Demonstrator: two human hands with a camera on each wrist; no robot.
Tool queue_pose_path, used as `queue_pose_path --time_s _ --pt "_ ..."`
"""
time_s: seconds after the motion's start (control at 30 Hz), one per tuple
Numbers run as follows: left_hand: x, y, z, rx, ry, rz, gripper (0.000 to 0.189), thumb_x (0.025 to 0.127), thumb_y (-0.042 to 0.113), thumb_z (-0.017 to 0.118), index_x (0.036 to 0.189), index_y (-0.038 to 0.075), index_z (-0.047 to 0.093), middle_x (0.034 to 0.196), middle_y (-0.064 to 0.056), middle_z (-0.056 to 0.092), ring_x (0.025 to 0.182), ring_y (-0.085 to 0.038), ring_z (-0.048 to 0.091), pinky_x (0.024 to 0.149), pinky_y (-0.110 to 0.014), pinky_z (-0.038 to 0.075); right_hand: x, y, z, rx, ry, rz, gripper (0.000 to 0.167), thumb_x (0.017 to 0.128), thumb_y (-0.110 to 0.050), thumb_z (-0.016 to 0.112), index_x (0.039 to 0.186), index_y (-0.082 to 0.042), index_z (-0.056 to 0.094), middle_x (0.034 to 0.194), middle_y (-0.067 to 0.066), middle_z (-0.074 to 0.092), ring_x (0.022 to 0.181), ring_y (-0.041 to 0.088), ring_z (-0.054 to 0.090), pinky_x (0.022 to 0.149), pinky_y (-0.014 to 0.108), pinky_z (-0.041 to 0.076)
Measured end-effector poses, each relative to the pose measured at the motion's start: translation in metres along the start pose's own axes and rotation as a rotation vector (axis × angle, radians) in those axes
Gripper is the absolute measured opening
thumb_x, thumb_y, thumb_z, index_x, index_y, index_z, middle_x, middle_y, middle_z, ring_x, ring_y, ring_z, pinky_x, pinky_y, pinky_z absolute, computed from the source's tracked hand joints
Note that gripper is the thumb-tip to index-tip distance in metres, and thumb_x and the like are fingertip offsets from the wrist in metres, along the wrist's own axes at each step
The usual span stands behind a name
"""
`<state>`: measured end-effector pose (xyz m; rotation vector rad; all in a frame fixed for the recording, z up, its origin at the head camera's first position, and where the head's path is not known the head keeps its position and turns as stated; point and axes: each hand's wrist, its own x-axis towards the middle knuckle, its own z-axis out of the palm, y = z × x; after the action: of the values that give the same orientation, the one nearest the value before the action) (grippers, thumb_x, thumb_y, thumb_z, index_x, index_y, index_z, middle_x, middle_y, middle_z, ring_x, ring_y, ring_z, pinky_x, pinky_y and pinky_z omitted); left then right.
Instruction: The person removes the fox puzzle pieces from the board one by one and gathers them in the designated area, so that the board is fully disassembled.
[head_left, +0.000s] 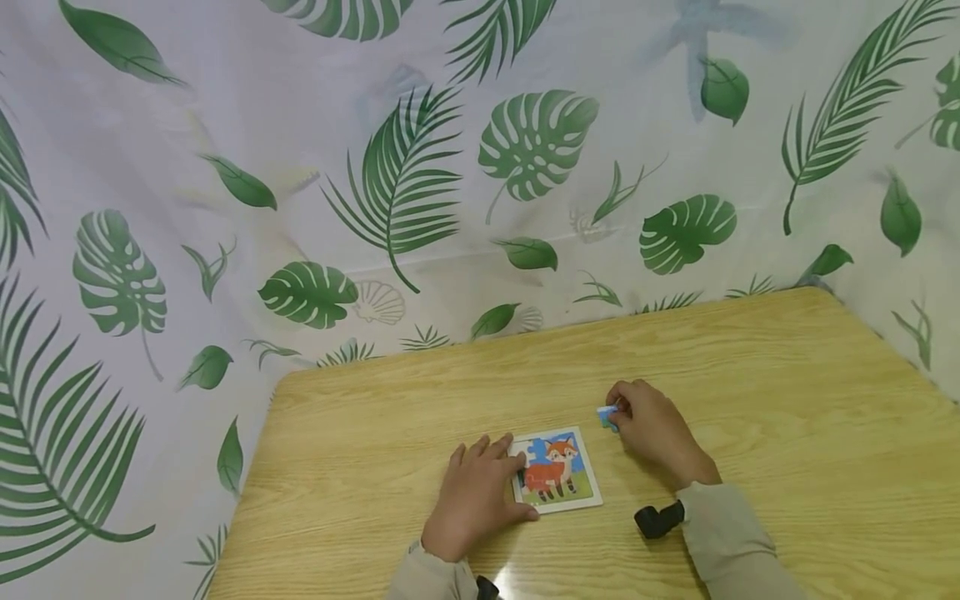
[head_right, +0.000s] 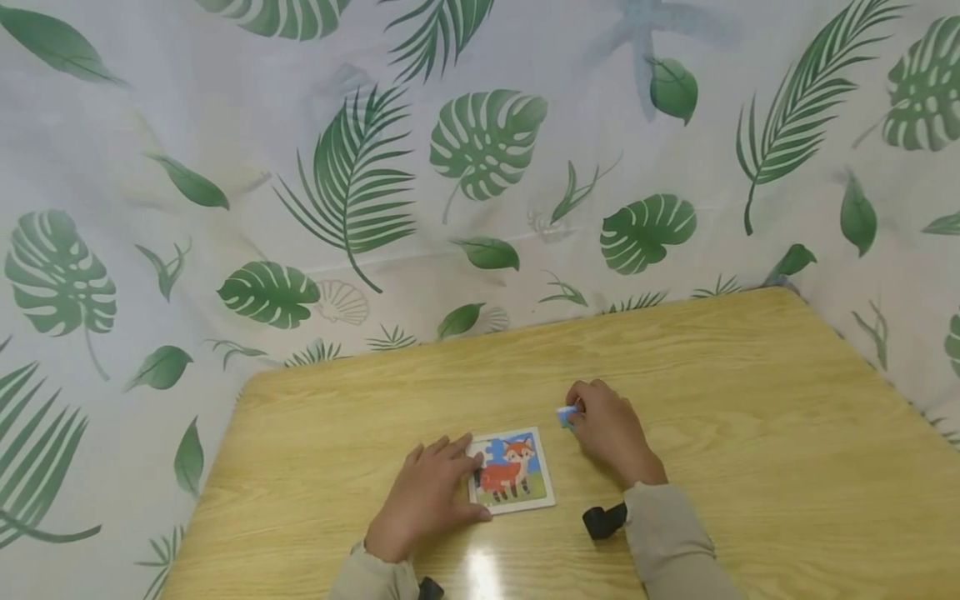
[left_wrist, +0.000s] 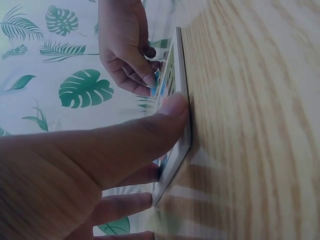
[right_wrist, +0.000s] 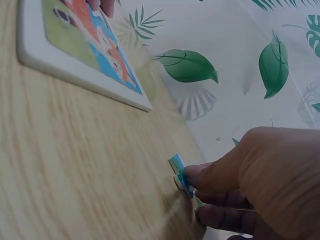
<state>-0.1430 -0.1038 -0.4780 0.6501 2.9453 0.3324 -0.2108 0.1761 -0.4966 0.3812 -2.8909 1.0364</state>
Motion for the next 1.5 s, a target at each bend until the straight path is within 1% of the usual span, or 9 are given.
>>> queue_pose_path --time_s 0.27,0.4,0.53,0.63,0.87,1.03,1.17,1.27,1.5 --pt "-0.001 -0.001 0.001 -0.013 -0.001 0.0 0.072 0.076 0.056 0.087 0.137 0.021 0.07 0.155 -0.007 0.051 0.142 -0.038 0.046 0.112 -0.063 0.038 0.002 0.002 0.003 -0.007 -0.016 0.001 0.007 0.097 -0.003 0.068 0.104 -0.003 0.068 0.095 0.009 0.06 0.081 0.023 0.058 0.074 0.047 0.052" --pt "-0.001 -0.002 0.001 -0.011 0.008 0.004 0.072 0.076 0.056 0.087 0.136 0.021 0.07 0.155 -0.008 0.052 0.141 -0.039 0.047 0.111 -0.064 0.038 0.003 -0.001 0.003 -0.027 0.017 -0.011 0.005 0.099 -0.006 0.066 0.103 -0.004 0.066 0.093 0.008 0.058 0.081 0.024 0.056 0.079 0.05 0.046" --pt "-0.001 -0.002 0.001 -0.005 0.014 0.005 0.071 0.075 0.056 0.087 0.135 0.021 0.071 0.154 -0.008 0.052 0.141 -0.039 0.048 0.11 -0.063 0.039 0.004 -0.013 0.006 -0.059 0.076 -0.058 0.005 0.099 -0.007 0.066 0.103 -0.004 0.064 0.096 0.01 0.059 0.086 0.028 0.058 0.08 0.054 0.041" --pt "0.0 -0.001 0.001 0.005 0.017 0.004 0.071 0.075 0.057 0.087 0.134 0.021 0.071 0.154 -0.008 0.053 0.14 -0.039 0.049 0.109 -0.063 0.04 0.004 -0.026 0.01 -0.066 0.086 -0.112 0.006 0.098 -0.006 0.068 0.103 -0.005 0.065 0.1 0.009 0.06 0.09 0.028 0.061 0.08 0.053 0.04" --pt "0.001 -0.002 0.0 0.016 0.019 0.006 0.072 0.076 0.058 0.087 0.135 0.021 0.071 0.154 -0.008 0.053 0.14 -0.038 0.049 0.109 -0.063 0.041 0.007 -0.051 0.032 -0.094 0.014 -0.177 0.009 0.095 -0.007 0.073 0.101 -0.008 0.066 0.096 0.002 0.061 0.084 0.02 0.058 0.079 0.044 0.036" --pt "0.001 -0.001 0.0 0.018 0.016 0.012 0.072 0.075 0.059 0.087 0.135 0.022 0.071 0.153 -0.006 0.053 0.139 -0.038 0.049 0.109 -0.063 0.041 0.009 -0.066 0.047 -0.141 -0.058 -0.202 0.009 0.093 -0.01 0.075 0.097 -0.011 0.067 0.084 -0.005 0.057 0.075 0.014 0.053 0.076 0.042 0.038" --pt "0.001 -0.001 0.0 0.019 0.027 0.015 0.073 0.075 0.059 0.087 0.135 0.022 0.07 0.153 -0.006 0.054 0.138 -0.038 0.05 0.108 -0.064 0.041 0.012 -0.075 0.056 -0.153 -0.114 -0.207 0.009 0.093 -0.011 0.076 0.093 -0.013 0.067 0.078 -0.006 0.054 0.067 0.012 0.048 0.069 0.038 0.043" --pt "0.001 -0.002 0.001 0.018 0.035 0.022 0.073 0.075 0.059 0.087 0.136 0.022 0.07 0.152 -0.006 0.054 0.137 -0.039 0.051 0.108 -0.064 0.041 0.012 -0.079 0.061 -0.148 -0.151 -0.199 0.01 0.093 -0.011 0.077 0.092 -0.014 0.068 0.08 -0.004 0.055 0.066 0.012 0.049 0.063 0.035 0.046" --pt "0.0 -0.002 0.0 0.01 0.027 0.015 0.076 0.074 0.058 0.087 0.139 0.024 0.067 0.153 -0.007 0.054 0.137 -0.039 0.051 0.109 -0.064 0.04 0.011 -0.082 0.068 -0.17 -0.163 -0.2 0.014 0.092 -0.011 0.077 0.088 -0.017 0.065 0.083 -0.003 0.056 0.07 0.013 0.049 0.074 0.043 0.047"
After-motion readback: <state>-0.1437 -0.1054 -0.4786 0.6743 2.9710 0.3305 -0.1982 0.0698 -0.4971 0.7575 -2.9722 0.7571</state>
